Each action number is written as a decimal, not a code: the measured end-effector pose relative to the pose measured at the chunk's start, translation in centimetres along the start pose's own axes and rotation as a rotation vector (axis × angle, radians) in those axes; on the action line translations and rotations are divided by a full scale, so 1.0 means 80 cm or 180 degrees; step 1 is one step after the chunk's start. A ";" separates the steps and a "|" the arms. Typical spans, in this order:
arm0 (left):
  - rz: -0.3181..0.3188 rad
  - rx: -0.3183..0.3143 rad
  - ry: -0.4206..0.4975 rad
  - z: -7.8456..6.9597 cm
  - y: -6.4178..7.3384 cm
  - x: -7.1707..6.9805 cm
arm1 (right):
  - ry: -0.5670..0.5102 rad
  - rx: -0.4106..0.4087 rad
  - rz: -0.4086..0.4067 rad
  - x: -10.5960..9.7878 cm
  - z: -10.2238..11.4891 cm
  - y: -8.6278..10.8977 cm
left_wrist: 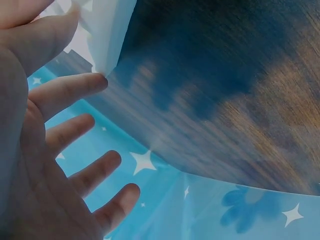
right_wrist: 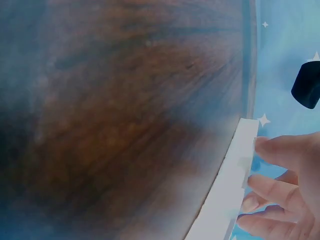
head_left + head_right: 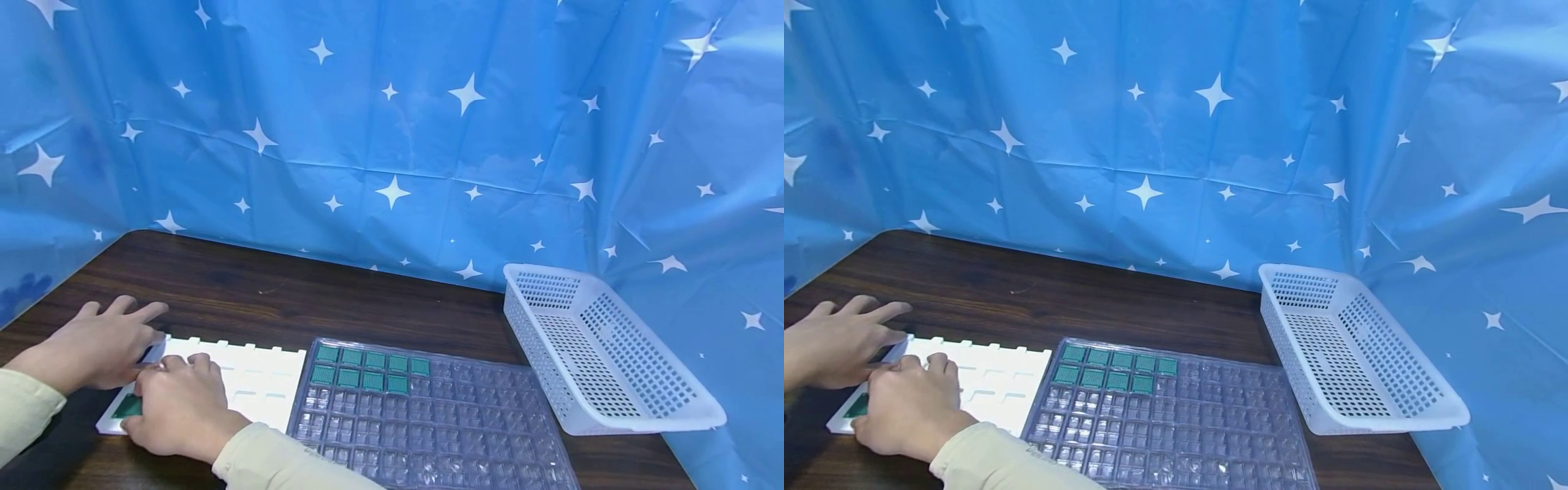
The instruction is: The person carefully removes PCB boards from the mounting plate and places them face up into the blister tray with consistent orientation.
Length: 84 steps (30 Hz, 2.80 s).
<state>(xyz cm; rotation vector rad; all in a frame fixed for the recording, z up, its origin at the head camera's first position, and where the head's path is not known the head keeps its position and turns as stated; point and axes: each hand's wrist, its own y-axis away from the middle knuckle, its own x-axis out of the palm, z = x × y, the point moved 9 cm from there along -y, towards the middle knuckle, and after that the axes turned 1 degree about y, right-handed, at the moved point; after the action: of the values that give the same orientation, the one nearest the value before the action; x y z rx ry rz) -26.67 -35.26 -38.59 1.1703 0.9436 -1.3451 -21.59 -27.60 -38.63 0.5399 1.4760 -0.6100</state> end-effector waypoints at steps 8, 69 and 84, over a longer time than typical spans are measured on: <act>-0.0090 0.0047 -0.0001 -0.001 0.000 -0.001 | -0.0054 0.0314 -0.0077 0.003 -0.006 -0.004; -0.0109 -0.0047 -0.0064 0.002 -0.006 0.007 | 0.0163 0.0096 -0.0272 -0.038 -0.068 0.034; -0.0077 -0.0046 -0.0049 -0.001 -0.007 0.005 | 0.0060 -0.0015 -0.0457 -0.049 -0.090 0.058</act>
<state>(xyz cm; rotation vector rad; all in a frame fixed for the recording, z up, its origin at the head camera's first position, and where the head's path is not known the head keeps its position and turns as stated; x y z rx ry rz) -27.16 -35.17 -39.07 1.1393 0.9575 -1.3627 -23.80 -19.13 -35.13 0.4394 1.5429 -0.7150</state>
